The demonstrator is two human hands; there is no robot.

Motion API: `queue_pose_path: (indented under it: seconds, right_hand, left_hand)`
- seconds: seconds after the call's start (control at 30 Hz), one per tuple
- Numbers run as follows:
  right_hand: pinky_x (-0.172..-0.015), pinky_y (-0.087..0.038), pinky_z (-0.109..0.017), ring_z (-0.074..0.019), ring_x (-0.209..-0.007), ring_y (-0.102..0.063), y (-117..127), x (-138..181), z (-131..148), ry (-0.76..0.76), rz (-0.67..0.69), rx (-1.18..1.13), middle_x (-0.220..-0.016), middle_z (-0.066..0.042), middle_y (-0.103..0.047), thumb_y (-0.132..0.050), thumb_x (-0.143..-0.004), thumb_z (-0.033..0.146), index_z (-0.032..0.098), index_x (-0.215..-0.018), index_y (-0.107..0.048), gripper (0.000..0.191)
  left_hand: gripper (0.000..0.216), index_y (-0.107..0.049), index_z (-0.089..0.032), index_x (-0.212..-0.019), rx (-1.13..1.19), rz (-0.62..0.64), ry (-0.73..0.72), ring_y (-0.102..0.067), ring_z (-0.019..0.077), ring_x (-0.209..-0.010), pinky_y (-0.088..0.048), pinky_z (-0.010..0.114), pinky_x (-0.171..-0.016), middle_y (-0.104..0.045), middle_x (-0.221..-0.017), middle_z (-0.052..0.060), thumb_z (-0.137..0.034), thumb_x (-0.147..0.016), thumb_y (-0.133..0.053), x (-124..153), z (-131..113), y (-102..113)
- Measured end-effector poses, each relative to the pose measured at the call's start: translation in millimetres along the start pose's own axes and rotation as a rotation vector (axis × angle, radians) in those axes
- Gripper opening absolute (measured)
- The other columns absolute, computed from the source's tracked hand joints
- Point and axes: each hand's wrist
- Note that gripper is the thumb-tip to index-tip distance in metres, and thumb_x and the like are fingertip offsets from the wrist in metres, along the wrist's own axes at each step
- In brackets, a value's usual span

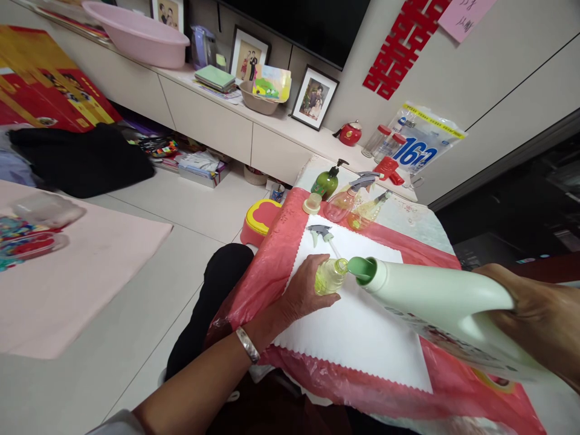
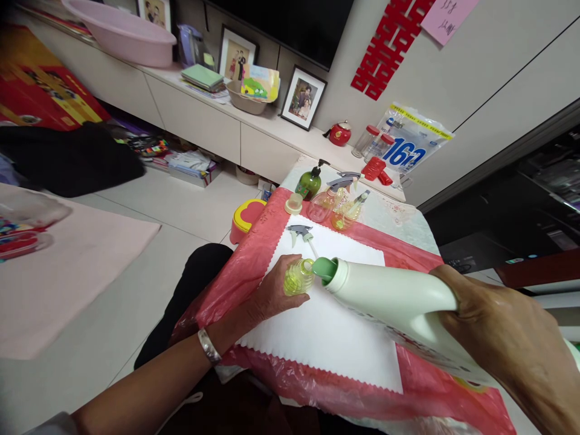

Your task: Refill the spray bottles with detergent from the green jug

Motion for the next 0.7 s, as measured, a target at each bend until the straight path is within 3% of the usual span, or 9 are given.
queue_pose_path:
  seconds: [0.27,0.6,0.7]
  right_hand:
    - [-0.041,-0.027,-0.026,-0.0208,-0.043,-0.052,0.5,-0.1,1.8,-0.004,-0.019,0.008,-0.061,0.001,-0.059,-0.035,-0.066,0.055,0.034,-0.086,-0.066,0.042]
    - [-0.045,-0.031,-0.027,-0.0214,-0.05,-0.056,-0.4,0.2,-2.4,-0.029,0.059,0.033,-0.068,0.002,-0.062,-0.04,-0.071,0.053,0.035,-0.096,-0.066,0.04]
    - [-0.043,-0.03,-0.028,-0.0223,-0.048,-0.055,-2.4,-0.2,-3.3,-0.026,0.043,0.023,-0.065,0.002,-0.061,-0.038,-0.067,0.055,0.035,-0.092,-0.066,0.042]
  left_hand:
    - [0.088,-0.042,-0.023,-0.138,-0.005,0.002,-0.014,-0.058,0.0339,-0.125,-0.049,0.055,-0.109,-0.056,-0.131,0.012,-0.025,-0.064,-0.089,-0.3,1.5,-0.1]
    - [0.086,-0.041,-0.023,-0.138,-0.013,0.002,-0.022,-0.058,0.0334,-0.125,-0.049,0.054,-0.109,-0.056,-0.131,0.012,-0.025,-0.065,-0.088,0.0,1.4,0.3]
    - [0.085,-0.042,-0.024,-0.138,-0.007,-0.002,-0.026,-0.058,0.0332,-0.125,-0.049,0.054,-0.109,-0.056,-0.132,0.011,-0.026,-0.066,-0.088,-0.4,2.1,-0.2]
Point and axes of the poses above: each hand's wrist, its own x-axis away from the middle knuckle, its own y-axis out of the back of the hand, z = x × y
